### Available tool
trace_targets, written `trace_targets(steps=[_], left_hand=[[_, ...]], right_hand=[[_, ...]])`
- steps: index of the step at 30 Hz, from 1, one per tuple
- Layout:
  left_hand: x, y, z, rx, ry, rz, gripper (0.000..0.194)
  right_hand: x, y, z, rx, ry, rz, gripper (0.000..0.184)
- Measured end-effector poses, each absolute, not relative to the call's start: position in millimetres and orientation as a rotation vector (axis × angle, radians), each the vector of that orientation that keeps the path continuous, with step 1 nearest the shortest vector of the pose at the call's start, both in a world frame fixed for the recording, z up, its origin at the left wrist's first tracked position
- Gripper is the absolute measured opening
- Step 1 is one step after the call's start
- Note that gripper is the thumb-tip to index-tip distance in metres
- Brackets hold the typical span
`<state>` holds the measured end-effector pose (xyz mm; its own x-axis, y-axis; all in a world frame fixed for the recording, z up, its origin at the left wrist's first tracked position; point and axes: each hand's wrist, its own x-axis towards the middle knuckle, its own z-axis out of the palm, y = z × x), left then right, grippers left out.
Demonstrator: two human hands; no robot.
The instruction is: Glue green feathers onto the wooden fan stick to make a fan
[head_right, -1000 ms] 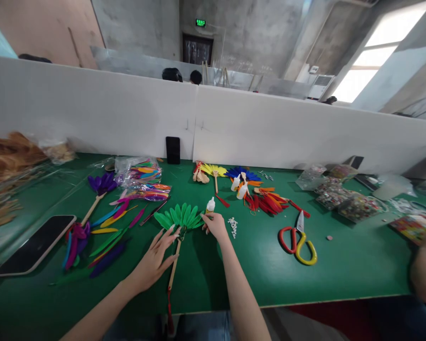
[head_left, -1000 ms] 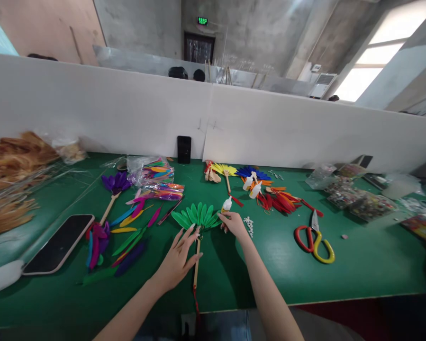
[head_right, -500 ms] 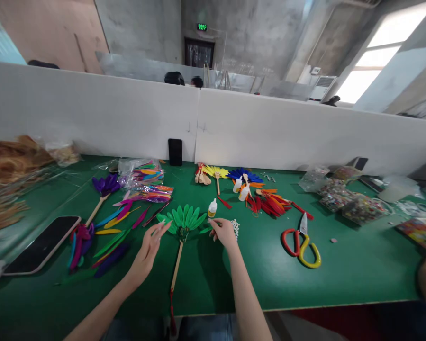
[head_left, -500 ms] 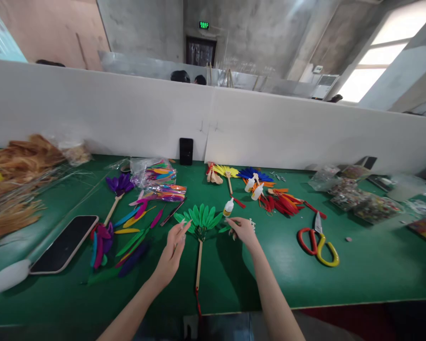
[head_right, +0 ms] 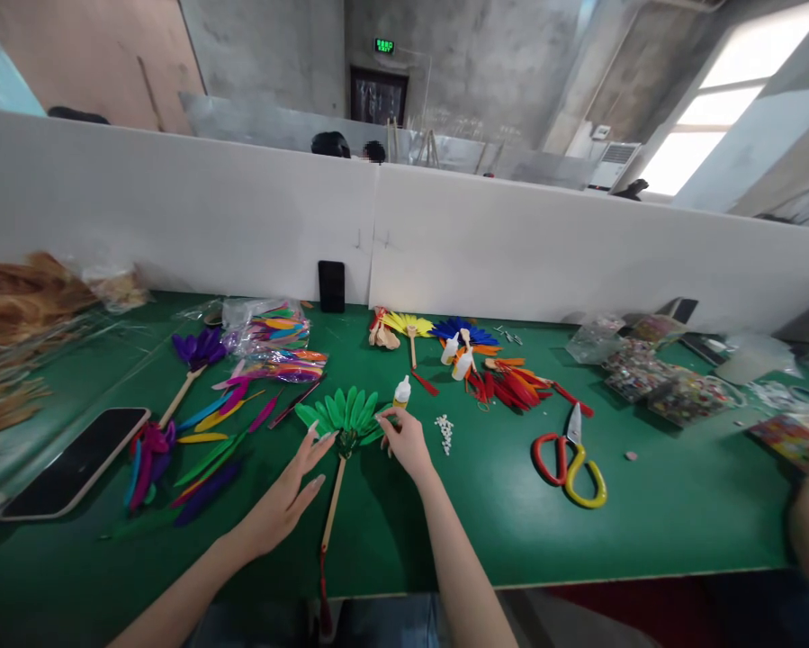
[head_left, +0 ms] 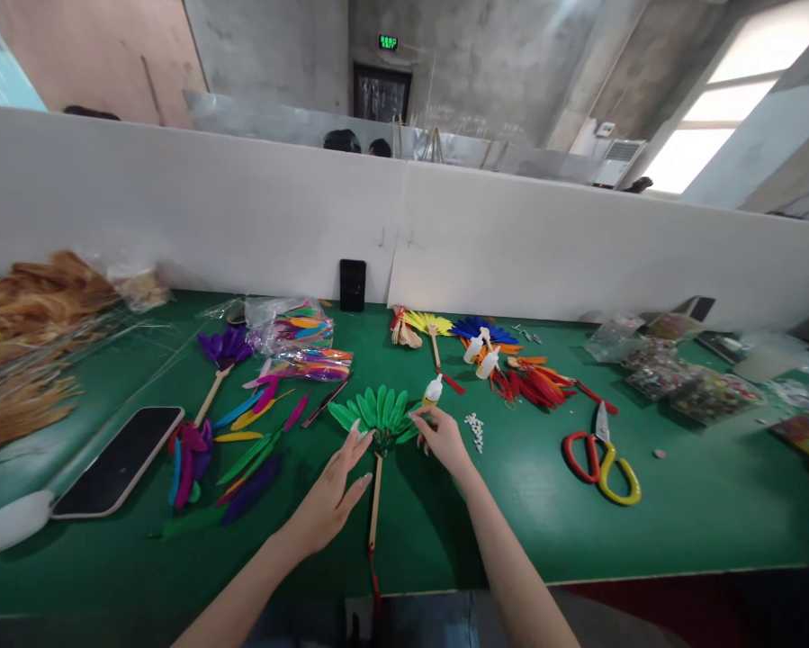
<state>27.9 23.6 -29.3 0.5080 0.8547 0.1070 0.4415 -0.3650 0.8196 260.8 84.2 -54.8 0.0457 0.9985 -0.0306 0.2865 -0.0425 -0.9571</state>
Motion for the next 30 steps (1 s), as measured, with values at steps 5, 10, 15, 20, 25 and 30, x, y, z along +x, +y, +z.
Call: trace_targets(steps=[5, 10, 15, 20, 25, 30], left_hand=[[29.5, 27.3, -30.2, 2.132, 1.051, 0.618, 0.066], [32.6, 29.3, -32.6, 2.232, 1.053, 0.633, 0.064], [33.9, 30.4, -31.9, 2.278, 1.055, 0.580, 0.065], [34.5, 31.1, -30.6, 2.305, 1.043, 0.559, 0.065], [34.2, 31.1, -33.1, 2.309, 1.043, 0.567, 0.065], [34.3, 30.6, -33.9, 2.328, 1.042, 0.557, 0.063]], right_hand=[[261.8, 82.3, -55.9, -1.461, -1.375, 1.048, 0.029], [260.1, 83.7, -56.4, -1.482, -1.400, 1.071, 0.029], [258.2, 86.3, -57.5, -1.442, -1.395, 1.072, 0.027], [257.5, 87.0, -57.2, -1.442, -1.378, 1.061, 0.027], [256.6, 86.2, -54.4, -1.437, -1.386, 1.064, 0.027], [254.5, 86.7, -52.0, -1.467, -1.394, 1.014, 0.028]])
